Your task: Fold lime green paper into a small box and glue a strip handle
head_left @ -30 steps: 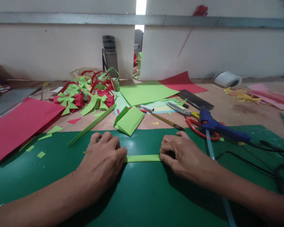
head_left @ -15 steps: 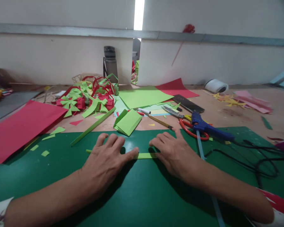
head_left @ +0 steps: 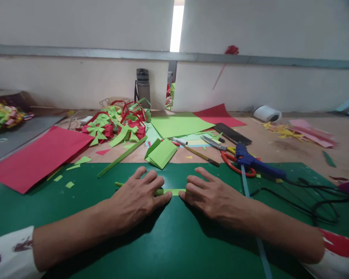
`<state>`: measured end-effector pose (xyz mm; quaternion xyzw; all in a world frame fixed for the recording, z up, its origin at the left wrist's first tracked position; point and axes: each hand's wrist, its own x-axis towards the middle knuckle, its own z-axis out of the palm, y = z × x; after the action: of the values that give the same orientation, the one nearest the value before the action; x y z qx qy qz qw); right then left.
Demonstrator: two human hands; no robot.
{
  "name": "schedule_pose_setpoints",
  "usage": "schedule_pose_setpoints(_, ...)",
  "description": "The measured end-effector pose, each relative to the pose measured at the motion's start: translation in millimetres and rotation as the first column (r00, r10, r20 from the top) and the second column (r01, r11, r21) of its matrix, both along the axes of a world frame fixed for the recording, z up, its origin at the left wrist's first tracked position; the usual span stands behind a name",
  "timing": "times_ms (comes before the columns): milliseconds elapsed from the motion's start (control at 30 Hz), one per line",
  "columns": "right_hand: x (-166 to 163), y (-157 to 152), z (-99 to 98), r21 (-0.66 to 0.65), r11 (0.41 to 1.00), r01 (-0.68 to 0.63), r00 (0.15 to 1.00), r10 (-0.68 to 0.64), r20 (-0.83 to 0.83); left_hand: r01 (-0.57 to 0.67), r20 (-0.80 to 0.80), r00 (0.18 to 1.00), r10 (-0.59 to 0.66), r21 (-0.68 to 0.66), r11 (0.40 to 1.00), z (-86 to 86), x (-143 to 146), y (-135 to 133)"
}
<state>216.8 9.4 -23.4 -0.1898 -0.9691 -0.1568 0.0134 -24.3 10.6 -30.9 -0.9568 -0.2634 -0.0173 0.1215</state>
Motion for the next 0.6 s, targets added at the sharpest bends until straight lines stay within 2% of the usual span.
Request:
schedule_pose_setpoints(267,29.6,-2.9,0.7,0.001,0.999,0.047,0.998,-0.047,0.039,0.0,0.029,1.0,0.0,0.009,1.0,0.9,-21.0,-2.5)
schedule_pose_setpoints(500,34.2,-8.2,2.7,0.057,0.997,0.05,0.995,-0.055,0.08,-0.016,0.094,0.995,0.011,0.045,0.999,-3.2,-33.4,-6.3)
schedule_pose_setpoints(600,25.5,-10.0,11.0,0.105,0.986,0.126,0.987,-0.135,0.084,-0.018,0.126,0.992,0.012,0.043,0.999,-6.7,-34.4,-5.2)
